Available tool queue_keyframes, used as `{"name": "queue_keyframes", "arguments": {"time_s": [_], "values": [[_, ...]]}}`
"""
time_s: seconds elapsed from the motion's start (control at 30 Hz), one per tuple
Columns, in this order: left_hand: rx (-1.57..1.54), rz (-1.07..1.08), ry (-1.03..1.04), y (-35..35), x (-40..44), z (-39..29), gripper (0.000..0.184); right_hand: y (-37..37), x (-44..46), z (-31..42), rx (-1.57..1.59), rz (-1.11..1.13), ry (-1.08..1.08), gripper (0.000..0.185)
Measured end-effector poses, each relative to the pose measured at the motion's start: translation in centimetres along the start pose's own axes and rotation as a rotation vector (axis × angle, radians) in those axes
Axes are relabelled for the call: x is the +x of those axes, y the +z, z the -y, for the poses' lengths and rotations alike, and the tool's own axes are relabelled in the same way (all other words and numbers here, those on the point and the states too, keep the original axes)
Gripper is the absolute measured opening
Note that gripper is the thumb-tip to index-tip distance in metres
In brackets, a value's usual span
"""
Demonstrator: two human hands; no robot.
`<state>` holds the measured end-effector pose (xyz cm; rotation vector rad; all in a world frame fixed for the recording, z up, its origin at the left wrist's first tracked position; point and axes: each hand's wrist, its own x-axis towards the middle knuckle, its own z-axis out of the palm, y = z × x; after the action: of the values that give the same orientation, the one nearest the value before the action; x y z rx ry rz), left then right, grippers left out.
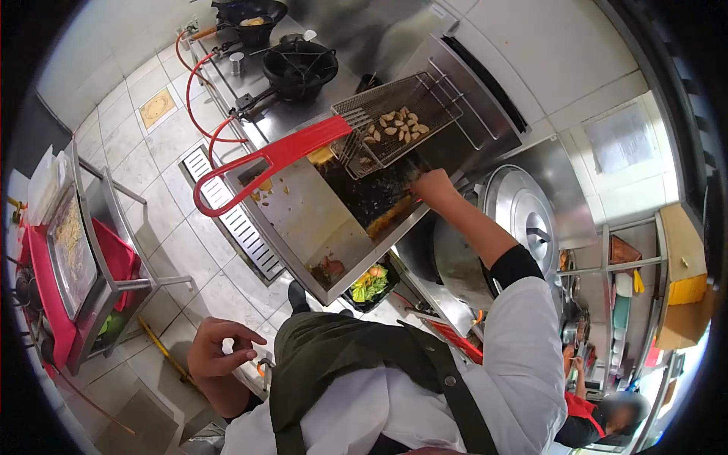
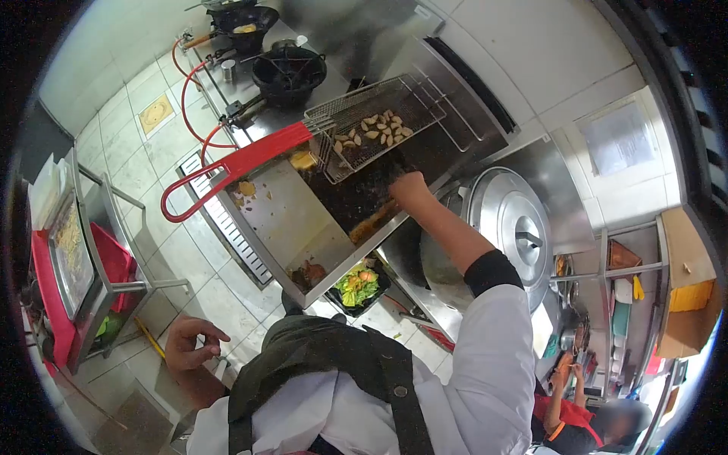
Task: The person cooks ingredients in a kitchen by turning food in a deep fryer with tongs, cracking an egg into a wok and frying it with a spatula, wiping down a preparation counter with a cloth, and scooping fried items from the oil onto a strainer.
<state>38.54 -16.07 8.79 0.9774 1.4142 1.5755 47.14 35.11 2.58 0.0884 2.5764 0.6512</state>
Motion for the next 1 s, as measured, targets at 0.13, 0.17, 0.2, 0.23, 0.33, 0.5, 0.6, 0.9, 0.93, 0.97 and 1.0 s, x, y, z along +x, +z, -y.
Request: {"name": "queue_keyframes", "arguments": {"time_s": [0.13,0.17,0.2,0.23,0.33,0.5,0.6,0.9,0.93,0.97,1.0], "values": [[0.007,-0.017,-0.001,0.1,-0.2,-0.4,0.017,-4.1,-1.4,-0.1,0.069,-0.021,0.112,0.012],[0.0,-0.027,-0.015,0.1,-0.4,-0.4,0.017,-4.4,-1.7,-0.2,0.087,-0.034,0.152,0.014],[-0.01,-0.028,-0.016,0.1,-0.5,-0.5,0.017,-3.8,-1.7,-0.2,0.265,-0.06,0.221,0.017],[-0.021,-0.027,-0.016,0.1,-0.6,-0.5,0.017,-2.4,-1.5,-0.2,0.445,-0.081,0.29,0.021],[-0.01,-0.022,-0.008,0.6,-0.7,-0.6,0.016,4.2,0.5,0.5,1.162,0.029,0.529,0.03],[0.033,-0.046,-0.001,1.4,-1.9,-1.1,0.015,7.6,3.9,6.8,2.305,0.477,0.707,0.027],[0.007,-0.07,-0.051,2.1,-2.6,-1.9,0.015,6.3,5.9,9.1,2.431,0.406,0.729,0.023],[-0.002,-0.168,-0.007,6.1,-4.8,-2.4,0.015,6.1,8.0,11.7,2.087,0.055,0.83,0.023],[0.014,-0.16,-0.01,6.4,-5.2,-2.4,0.015,6.2,6.8,11.4,2.129,0.05,0.813,0.022],[0.029,-0.153,-0.011,6.6,-5.5,-2.2,0.015,6.4,5.4,11.0,2.169,0.042,0.795,0.022],[0.043,-0.147,-0.009,6.8,-5.7,-2.1,0.015,6.2,3.9,10.7,2.207,0.033,0.774,0.022]]}}
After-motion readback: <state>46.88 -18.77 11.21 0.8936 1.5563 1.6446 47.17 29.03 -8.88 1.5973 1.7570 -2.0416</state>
